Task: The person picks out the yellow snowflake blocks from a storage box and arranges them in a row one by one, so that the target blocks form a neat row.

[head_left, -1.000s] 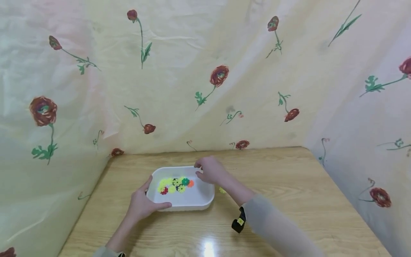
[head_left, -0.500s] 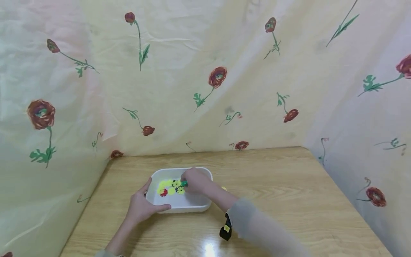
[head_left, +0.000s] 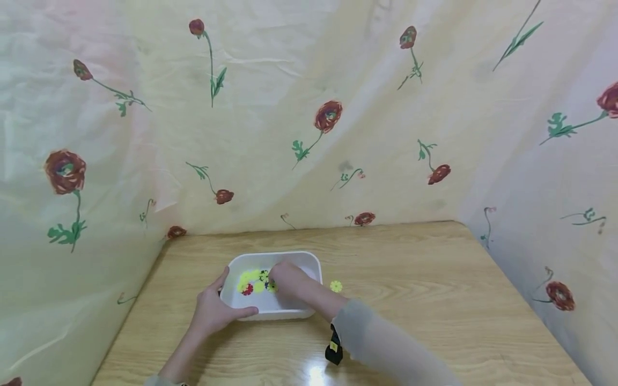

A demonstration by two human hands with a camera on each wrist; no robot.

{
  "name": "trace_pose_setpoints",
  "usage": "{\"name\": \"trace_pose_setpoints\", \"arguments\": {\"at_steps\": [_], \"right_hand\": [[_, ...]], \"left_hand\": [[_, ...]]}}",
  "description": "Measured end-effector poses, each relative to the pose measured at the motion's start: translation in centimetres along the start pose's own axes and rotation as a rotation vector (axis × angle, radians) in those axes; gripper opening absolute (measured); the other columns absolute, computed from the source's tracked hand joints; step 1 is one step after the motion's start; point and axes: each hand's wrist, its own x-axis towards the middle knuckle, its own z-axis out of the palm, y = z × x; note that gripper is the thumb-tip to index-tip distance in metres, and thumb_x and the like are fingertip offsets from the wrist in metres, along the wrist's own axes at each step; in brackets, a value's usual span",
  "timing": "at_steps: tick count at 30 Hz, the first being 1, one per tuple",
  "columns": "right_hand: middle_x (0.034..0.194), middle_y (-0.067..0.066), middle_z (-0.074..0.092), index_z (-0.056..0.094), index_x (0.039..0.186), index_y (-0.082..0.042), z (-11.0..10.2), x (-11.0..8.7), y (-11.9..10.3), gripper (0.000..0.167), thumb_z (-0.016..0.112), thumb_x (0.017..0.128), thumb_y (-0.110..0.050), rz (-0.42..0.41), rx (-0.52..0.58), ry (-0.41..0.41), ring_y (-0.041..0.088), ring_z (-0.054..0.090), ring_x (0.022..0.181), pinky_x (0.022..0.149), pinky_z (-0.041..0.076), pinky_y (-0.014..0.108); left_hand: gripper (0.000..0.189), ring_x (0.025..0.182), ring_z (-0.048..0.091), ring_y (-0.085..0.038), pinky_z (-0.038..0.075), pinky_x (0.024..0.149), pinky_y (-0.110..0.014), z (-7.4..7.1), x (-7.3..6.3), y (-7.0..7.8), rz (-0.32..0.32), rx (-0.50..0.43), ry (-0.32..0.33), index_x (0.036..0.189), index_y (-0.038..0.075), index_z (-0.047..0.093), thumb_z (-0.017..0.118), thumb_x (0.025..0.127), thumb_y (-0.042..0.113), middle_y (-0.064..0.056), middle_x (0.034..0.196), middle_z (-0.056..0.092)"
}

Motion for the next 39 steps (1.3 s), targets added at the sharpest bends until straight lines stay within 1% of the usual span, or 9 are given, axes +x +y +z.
{"name": "trace_pose_setpoints", "arguments": {"at_steps": [6,9,16,19,24,26,31,35,39], "right_hand": [[0.089,-0.002,0.069,0.079,0.096,-0.01,-0.1,-0.2,0.4,0.029,0.069,0.082,0.013,0.039,0.058,0.0,0.012,0.059,0.077,0.076,0.054,0.022],[0.084,-0.004,0.062,0.079,0.094,-0.01,0.0,-0.1,0.6,0.028,0.07,0.081,0.013,0.035,0.054,0.004,0.01,0.052,0.071,0.069,0.049,0.02],[0.096,-0.002,0.072,0.082,0.096,-0.012,0.0,0.5,0.4,0.015,0.082,0.084,-0.003,-0.063,-0.063,0.013,0.009,0.059,0.083,0.08,0.056,0.02],[0.089,-0.004,0.07,0.08,0.09,-0.013,0.2,0.6,0.1,0.01,0.081,0.085,-0.004,-0.068,-0.047,-0.011,0.008,0.056,0.077,0.076,0.054,0.019],[0.077,-0.007,0.06,0.072,0.082,-0.015,0.4,0.7,-0.1,0.014,0.081,0.087,-0.005,-0.049,-0.009,-0.039,0.007,0.05,0.069,0.069,0.048,0.018],[0.084,-0.006,0.068,0.076,0.091,-0.014,0.5,0.8,-0.1,0.012,0.081,0.086,-0.005,-0.063,-0.025,-0.042,0.008,0.059,0.077,0.076,0.053,0.019],[0.112,0.0,0.077,0.08,0.112,-0.013,0.3,1.0,0.0,0.032,0.083,0.082,-0.002,-0.085,-0.04,-0.053,0.015,0.07,0.108,0.101,0.058,0.026],[0.111,0.001,0.074,0.081,0.113,-0.012,-0.4,0.8,0.0,0.033,0.084,0.081,-0.003,-0.084,-0.012,-0.037,0.016,0.068,0.106,0.099,0.058,0.026],[0.113,0.003,0.078,0.08,0.116,-0.01,-1.5,0.2,0.4,0.032,0.085,0.085,-0.01,-0.104,0.003,0.011,0.017,0.072,0.105,0.096,0.06,0.026]], "left_hand": [[0.134,0.142,0.056,-0.041,0.052,0.114,-0.054,0.2,0.1,-0.2,-0.011,-0.022,-0.014,0.166,0.001,0.032,0.103,0.063,0.05,-0.029,0.163,0.046],[0.134,0.145,0.054,-0.041,0.051,0.115,-0.054,0.2,0.2,-0.5,-0.014,-0.024,-0.018,0.166,0.002,0.031,0.103,0.063,0.05,-0.028,0.164,0.044],[0.133,0.145,0.053,-0.042,0.05,0.115,-0.056,0.2,0.6,-0.4,0.006,-0.021,-0.007,0.165,0.001,0.033,0.103,0.063,0.05,-0.028,0.164,0.045],[0.132,0.146,0.053,-0.043,0.05,0.115,-0.056,0.2,0.5,-0.3,0.011,-0.028,-0.007,0.165,0.001,0.034,0.103,0.063,0.049,-0.029,0.163,0.045],[0.131,0.144,0.054,-0.043,0.05,0.115,-0.057,0.1,0.2,-0.2,0.006,-0.028,-0.004,0.164,0.001,0.035,0.103,0.063,0.049,-0.029,0.163,0.046],[0.131,0.144,0.055,-0.042,0.051,0.115,-0.056,0.0,0.1,-0.3,0.01,-0.026,-0.001,0.164,0.001,0.035,0.103,0.063,0.05,-0.028,0.163,0.046],[0.132,0.143,0.056,-0.042,0.051,0.114,-0.056,0.1,0.2,-0.4,0.016,-0.022,0.005,0.164,0.0,0.036,0.103,0.062,0.05,-0.028,0.163,0.047],[0.132,0.142,0.057,-0.042,0.052,0.114,-0.056,0.2,0.2,-0.4,0.012,-0.014,0.005,0.164,0.0,0.036,0.103,0.062,0.051,-0.028,0.162,0.047],[0.133,0.145,0.054,-0.043,0.051,0.114,-0.056,0.3,0.1,-0.4,0.007,-0.017,0.002,0.165,0.0,0.034,0.103,0.062,0.051,-0.028,0.163,0.046]]}}
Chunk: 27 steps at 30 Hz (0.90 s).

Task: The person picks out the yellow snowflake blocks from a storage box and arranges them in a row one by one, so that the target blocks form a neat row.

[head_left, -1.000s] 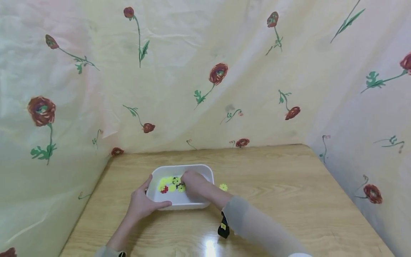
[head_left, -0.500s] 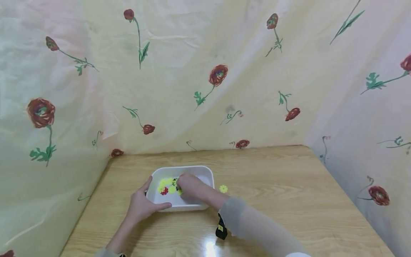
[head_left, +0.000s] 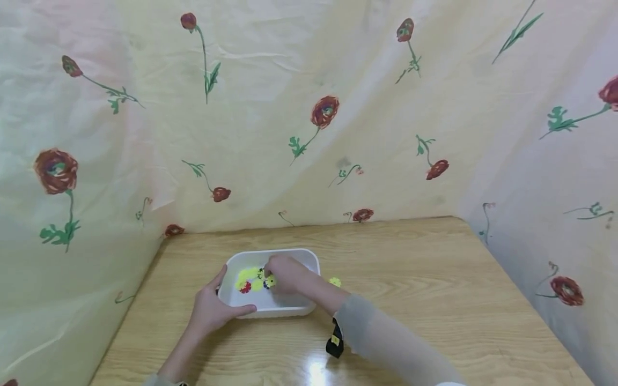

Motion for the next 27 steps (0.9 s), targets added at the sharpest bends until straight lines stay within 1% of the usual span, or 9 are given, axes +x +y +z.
{"name": "trace_pose_setpoints", "arguments": {"at_steps": [3,6,8,12,14,20,23,27], "right_hand": [[0.114,0.004,0.081,0.08,0.117,-0.009,-1.0,-0.6,0.1,0.031,0.086,0.088,-0.019,-0.024,0.0,0.04,0.016,0.075,0.105,0.093,0.061,0.025],[0.116,0.005,0.082,0.08,0.119,-0.008,-2.1,-1.3,0.1,0.032,0.086,0.09,-0.021,-0.028,0.008,0.074,0.018,0.076,0.106,0.094,0.061,0.026],[0.117,0.005,0.081,0.079,0.12,-0.008,-2.8,-1.9,0.2,0.033,0.086,0.09,-0.02,-0.007,0.023,0.088,0.019,0.076,0.107,0.095,0.061,0.028],[0.119,0.009,0.08,0.078,0.121,-0.005,-4.2,-3.1,0.4,0.035,0.086,0.09,-0.018,0.073,0.087,0.109,0.023,0.075,0.111,0.098,0.062,0.034],[0.119,0.011,0.079,0.077,0.12,-0.004,-4.9,-3.6,0.4,0.034,0.086,0.09,-0.017,0.098,0.112,0.133,0.025,0.074,0.112,0.099,0.061,0.036],[0.117,0.012,0.079,0.077,0.12,-0.002,-6.1,-4.7,1.0,0.032,0.084,0.091,-0.015,0.135,0.128,0.199,0.027,0.074,0.109,0.095,0.063,0.037],[0.118,0.014,0.079,0.077,0.12,-0.001,-6.4,-5.1,1.5,0.032,0.084,0.091,-0.013,0.157,0.145,0.231,0.029,0.075,0.11,0.095,0.064,0.04],[0.119,0.016,0.079,0.077,0.119,0.0,-6.8,-5.6,2.0,0.032,0.084,0.09,-0.01,0.167,0.159,0.268,0.031,0.075,0.109,0.094,0.064,0.042]], "left_hand": [[0.133,0.146,0.053,-0.044,0.051,0.115,-0.056,0.0,-0.1,0.0,-0.003,0.003,0.002,0.164,0.0,0.034,0.103,0.062,0.051,-0.027,0.164,0.045],[0.133,0.146,0.052,-0.044,0.051,0.114,-0.056,0.0,-0.2,0.0,-0.003,0.009,0.003,0.164,-0.001,0.034,0.103,0.062,0.051,-0.028,0.164,0.044],[0.134,0.146,0.053,-0.045,0.052,0.114,-0.055,0.0,-0.2,0.0,-0.003,0.016,-0.002,0.164,-0.001,0.033,0.102,0.063,0.052,-0.028,0.164,0.044],[0.134,0.145,0.053,-0.045,0.052,0.113,-0.054,-0.1,-0.2,0.2,-0.015,0.021,-0.011,0.165,0.0,0.032,0.102,0.063,0.052,-0.029,0.164,0.044],[0.134,0.145,0.053,-0.045,0.052,0.113,-0.054,-0.2,-0.3,0.2,-0.022,0.021,-0.011,0.165,0.0,0.031,0.102,0.063,0.051,-0.029,0.164,0.044],[0.134,0.145,0.054,-0.046,0.053,0.112,-0.054,-0.3,-0.3,0.4,-0.02,0.03,-0.015,0.165,0.0,0.031,0.101,0.064,0.053,-0.029,0.164,0.044],[0.134,0.144,0.054,-0.045,0.054,0.112,-0.054,-0.3,-0.3,0.5,-0.021,0.027,-0.02,0.166,0.001,0.031,0.101,0.064,0.054,-0.029,0.164,0.044],[0.134,0.144,0.054,-0.046,0.054,0.112,-0.055,-0.2,-0.3,0.5,-0.026,0.023,-0.025,0.166,0.001,0.031,0.101,0.064,0.053,-0.03,0.163,0.044]]}}
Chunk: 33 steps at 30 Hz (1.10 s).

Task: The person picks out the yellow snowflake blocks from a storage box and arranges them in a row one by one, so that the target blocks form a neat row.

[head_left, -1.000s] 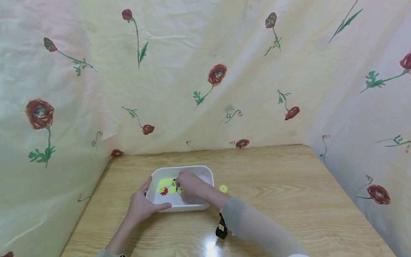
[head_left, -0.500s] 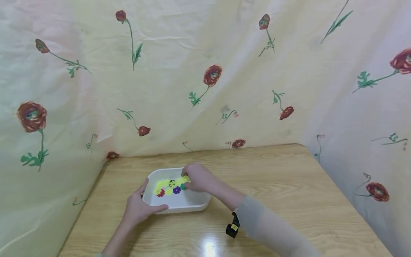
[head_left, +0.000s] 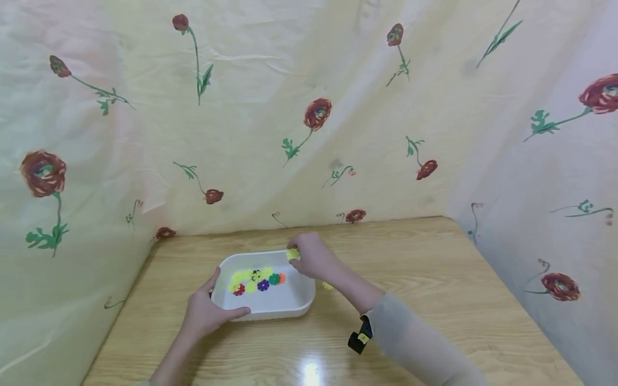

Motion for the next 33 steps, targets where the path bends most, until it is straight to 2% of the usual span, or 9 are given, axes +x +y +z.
{"name": "trace_pose_setpoints", "arguments": {"at_steps": [6,12,16,24,33], "right_hand": [[0.117,0.017,0.079,0.077,0.117,0.001,-0.9,-0.2,1.7,0.03,0.084,0.089,-0.006,0.006,0.007,0.018,0.03,0.075,0.104,0.09,0.065,0.042],[0.108,0.016,0.08,0.078,0.113,0.002,-1.8,-0.9,5.2,0.027,0.084,0.087,-0.004,-0.015,-0.072,0.064,0.027,0.074,0.094,0.085,0.064,0.04],[0.102,0.015,0.079,0.078,0.11,0.003,-2.2,-1.5,7.2,0.027,0.085,0.086,-0.004,-0.037,-0.087,0.072,0.024,0.072,0.088,0.08,0.063,0.039],[0.097,0.014,0.078,0.079,0.109,0.004,-2.3,-3.2,9.6,0.026,0.084,0.085,-0.005,-0.005,-0.08,0.036,0.019,0.069,0.081,0.075,0.062,0.034],[0.095,0.013,0.078,0.08,0.107,0.004,-0.8,-4.7,11.6,0.024,0.083,0.085,-0.004,0.004,-0.087,-0.009,0.016,0.068,0.08,0.073,0.061,0.031]], "left_hand": [[0.134,0.143,0.055,-0.045,0.055,0.111,-0.054,0.0,0.0,0.1,-0.003,0.005,-0.003,0.166,0.001,0.031,0.101,0.064,0.054,-0.029,0.163,0.044],[0.134,0.142,0.056,-0.044,0.056,0.11,-0.053,0.3,0.2,0.1,0.005,0.006,0.001,0.166,0.002,0.032,0.1,0.064,0.056,-0.029,0.163,0.046],[0.135,0.14,0.058,-0.043,0.056,0.109,-0.053,0.3,0.2,-0.1,0.002,0.003,0.005,0.166,0.002,0.031,0.101,0.064,0.055,-0.029,0.162,0.047],[0.135,0.146,0.052,-0.044,0.053,0.113,-0.055,0.3,0.4,-0.3,-0.011,-0.006,-0.006,0.167,0.003,0.029,0.1,0.065,0.055,-0.028,0.165,0.043],[0.133,0.148,0.05,-0.045,0.051,0.115,-0.056,0.1,0.3,-0.2,-0.008,-0.016,-0.005,0.166,0.002,0.03,0.102,0.065,0.051,-0.029,0.165,0.043]]}}
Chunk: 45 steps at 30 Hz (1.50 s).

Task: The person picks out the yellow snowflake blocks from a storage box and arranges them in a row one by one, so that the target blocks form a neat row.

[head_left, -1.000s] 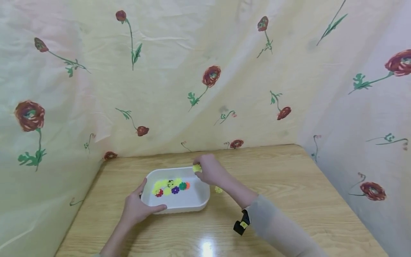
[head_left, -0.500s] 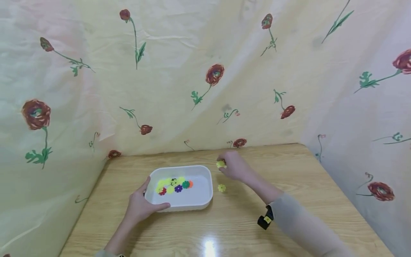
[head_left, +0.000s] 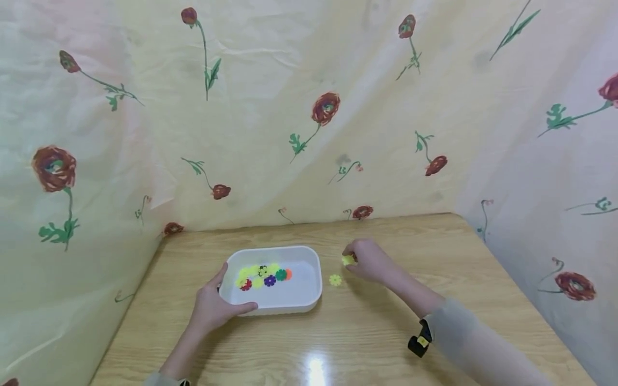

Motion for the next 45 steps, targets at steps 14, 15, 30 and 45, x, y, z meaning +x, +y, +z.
{"name": "trace_pose_setpoints", "arguments": {"at_steps": [14,15,30,45], "right_hand": [[0.099,0.015,0.08,0.08,0.105,0.004,2.2,-1.1,0.8,0.022,0.082,0.084,0.0,0.039,0.015,-0.054,0.017,0.07,0.083,0.077,0.063,0.035],[0.098,0.014,0.08,0.08,0.105,0.004,2.4,-1.1,0.8,0.022,0.083,0.084,-0.001,0.035,0.017,-0.054,0.017,0.069,0.083,0.076,0.062,0.034],[0.083,0.005,0.076,0.08,0.093,-0.001,4.1,-1.6,1.0,0.016,0.089,0.08,-0.005,-0.005,-0.026,-0.023,0.007,0.059,0.071,0.068,0.054,0.026],[0.084,0.003,0.075,0.082,0.095,-0.001,4.2,-1.3,1.6,0.021,0.092,0.08,-0.011,0.016,-0.022,-0.054,0.008,0.06,0.074,0.069,0.055,0.026]], "left_hand": [[0.135,0.148,0.05,-0.045,0.051,0.115,-0.055,0.3,0.4,-0.6,0.014,-0.009,-0.009,0.167,0.003,0.028,0.101,0.065,0.053,-0.028,0.166,0.042],[0.135,0.148,0.05,-0.045,0.052,0.114,-0.055,0.2,0.5,-0.6,0.012,-0.011,-0.008,0.168,0.004,0.028,0.101,0.065,0.053,-0.027,0.166,0.042],[0.135,0.15,0.048,-0.046,0.049,0.117,-0.057,-0.1,0.5,-0.6,0.02,-0.012,-0.021,0.167,0.001,0.028,0.101,0.065,0.053,-0.028,0.167,0.04],[0.137,0.148,0.05,-0.045,0.049,0.117,-0.058,-0.4,0.5,-0.1,0.023,0.027,-0.03,0.165,-0.003,0.029,0.1,0.064,0.056,-0.03,0.164,0.042]]}}
